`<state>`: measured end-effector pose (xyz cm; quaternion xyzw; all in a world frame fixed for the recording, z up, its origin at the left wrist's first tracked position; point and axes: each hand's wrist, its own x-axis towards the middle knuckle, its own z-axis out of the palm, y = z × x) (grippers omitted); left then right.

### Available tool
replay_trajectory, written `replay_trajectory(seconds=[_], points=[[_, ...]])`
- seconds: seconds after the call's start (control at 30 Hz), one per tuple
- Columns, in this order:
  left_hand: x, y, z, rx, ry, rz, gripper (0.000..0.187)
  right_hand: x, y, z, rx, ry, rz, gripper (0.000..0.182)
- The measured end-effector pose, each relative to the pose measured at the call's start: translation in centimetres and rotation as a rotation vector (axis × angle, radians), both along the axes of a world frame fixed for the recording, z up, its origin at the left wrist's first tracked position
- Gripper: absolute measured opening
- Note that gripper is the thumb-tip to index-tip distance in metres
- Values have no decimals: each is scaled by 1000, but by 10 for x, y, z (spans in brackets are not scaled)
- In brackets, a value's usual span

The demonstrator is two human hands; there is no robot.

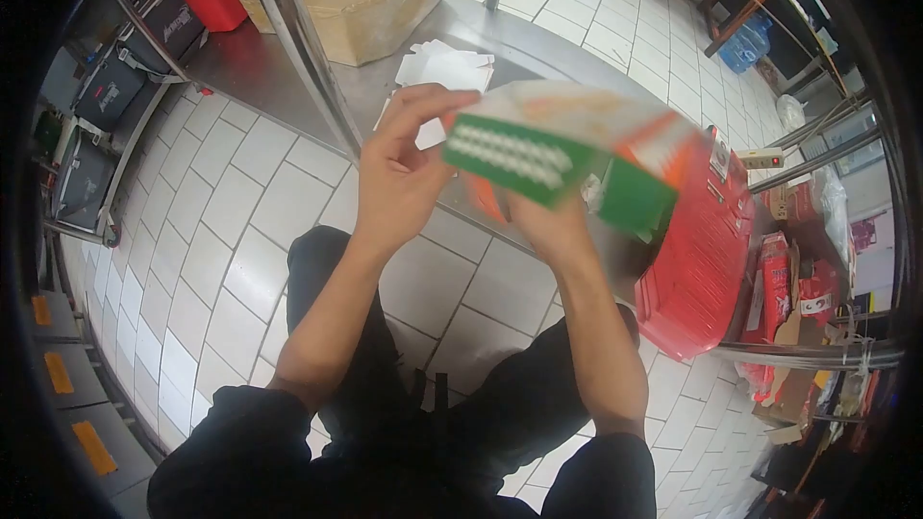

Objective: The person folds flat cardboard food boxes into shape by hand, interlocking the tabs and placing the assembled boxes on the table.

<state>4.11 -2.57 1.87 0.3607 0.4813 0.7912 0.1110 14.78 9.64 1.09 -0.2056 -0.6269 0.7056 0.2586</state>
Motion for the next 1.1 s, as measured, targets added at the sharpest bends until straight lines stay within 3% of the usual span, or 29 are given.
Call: replay_trajectory(seconds=[0.03, 0.07, 0.13, 0.2, 0.27, 0.3, 0.37, 0.43, 0.47, 0.53, 0.57, 0.6, 0.67, 0.77, 0.87, 0.9, 0.97, 1.03, 1.07, 1.1], points=[[1, 1, -1, 3, 8, 38, 34, -4, -11, 23, 166, -156, 95, 21], [0, 3, -4, 5, 7, 37, 34, -7, -10, 22, 169, -157, 94, 21], [-2, 5, -11, -111, -86, 120, 31, -12, -11, 18, 327, -40, 410, 25], [3, 6, -6, -131, -128, 148, 30, -11, -19, 21, 347, -85, 426, 27], [4, 5, -2, -151, -173, 175, 31, -12, -20, 22, 759, -99, 266, 24], [1, 5, -2, -163, -174, 195, 33, -12, -19, 23, 758, -99, 265, 24], [-3, 2, -1, -175, -172, 214, 36, -15, -16, 26, 1039, 52, -360, 24], [-6, -2, -1, -262, -162, 188, 40, -19, -4, 30, 1053, 316, -751, 27], [-6, -3, 1, -261, -162, 190, 40, -19, 1, 33, 1054, 318, -750, 27], [-4, -5, 7, -369, -163, 112, 41, -13, 10, 41, 671, 313, -660, 33], [-3, -5, 6, -370, -165, 109, 41, -1, 12, 49, 395, 61, -502, 39], [-3, -5, 6, -278, -114, 88, 40, 0, 20, 44, 396, 60, -506, 39], [-3, -5, 6, -185, -63, 66, 39, -1, 34, 32, -184, 208, -202, 43], [-9, -9, 7, -230, -15, 52, 39, -2, 26, 44, -382, 241, -52, 42], [-14, -5, 2, -293, -142, 9, 39, -2, 26, 46, -396, 360, 11, 37], [-17, 3, -5, -254, -48, 247, 40, -1, 27, 44, -398, 362, 5, 37], [-19, 7, -13, -213, 51, 475, 40, 1, 31, 36, -418, 435, 92, 31], [-21, 2, -10, -260, 435, 986, 40, -2, 27, 28, -313, 415, 76, 26], [-21, -1, -8, -259, 435, 987, 40, -5, 23, 26, -208, 392, 65, 21], [-22, -4, -7, -258, 479, 807, 35, -7, 18, 26, -208, 394, 67, 21]])
